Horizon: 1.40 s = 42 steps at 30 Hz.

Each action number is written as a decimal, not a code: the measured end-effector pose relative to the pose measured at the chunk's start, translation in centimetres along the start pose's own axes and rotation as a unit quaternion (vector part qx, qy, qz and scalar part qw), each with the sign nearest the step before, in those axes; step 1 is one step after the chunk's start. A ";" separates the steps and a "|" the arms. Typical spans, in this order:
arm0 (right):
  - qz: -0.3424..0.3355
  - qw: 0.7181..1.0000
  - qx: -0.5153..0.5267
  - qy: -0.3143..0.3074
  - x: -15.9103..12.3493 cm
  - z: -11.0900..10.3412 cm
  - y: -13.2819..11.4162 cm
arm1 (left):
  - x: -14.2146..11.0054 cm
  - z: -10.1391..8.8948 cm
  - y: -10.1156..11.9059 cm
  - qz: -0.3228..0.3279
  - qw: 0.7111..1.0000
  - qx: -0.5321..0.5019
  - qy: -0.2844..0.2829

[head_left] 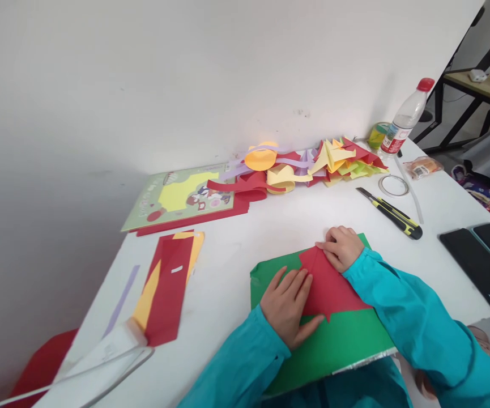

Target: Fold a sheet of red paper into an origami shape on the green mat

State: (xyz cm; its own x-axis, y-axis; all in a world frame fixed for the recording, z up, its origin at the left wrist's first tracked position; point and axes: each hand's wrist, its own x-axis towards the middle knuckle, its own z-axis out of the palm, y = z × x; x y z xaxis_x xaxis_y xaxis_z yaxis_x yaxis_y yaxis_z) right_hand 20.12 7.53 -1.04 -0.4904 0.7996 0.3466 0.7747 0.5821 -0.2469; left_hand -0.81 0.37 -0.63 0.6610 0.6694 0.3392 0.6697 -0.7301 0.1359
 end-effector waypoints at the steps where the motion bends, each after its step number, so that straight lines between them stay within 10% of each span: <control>1: 0.001 1.000 0.000 0.000 0.0 0.0 0.0 | 0.5 0.0 -0.3 -0.003 1.000 0.000 -0.003; 22: 0.040 0.999 -0.014 -0.035 0.3 0.0 -0.1 | 5.1 0.5 -0.3 -0.018 0.991 0.046 -0.126; 42: 0.023 0.999 -0.009 -0.039 0.1 -0.1 0.2 | 5.6 0.4 -0.4 0.008 0.992 0.041 -0.119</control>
State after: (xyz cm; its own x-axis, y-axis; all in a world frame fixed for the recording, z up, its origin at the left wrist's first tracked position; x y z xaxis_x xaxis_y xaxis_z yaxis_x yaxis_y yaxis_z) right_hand 20.22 7.73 -0.96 -0.4833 0.8350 0.2632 0.8039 0.5423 -0.2443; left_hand 2.72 4.44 0.88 0.7261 0.6789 0.1095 0.6777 -0.7334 0.0531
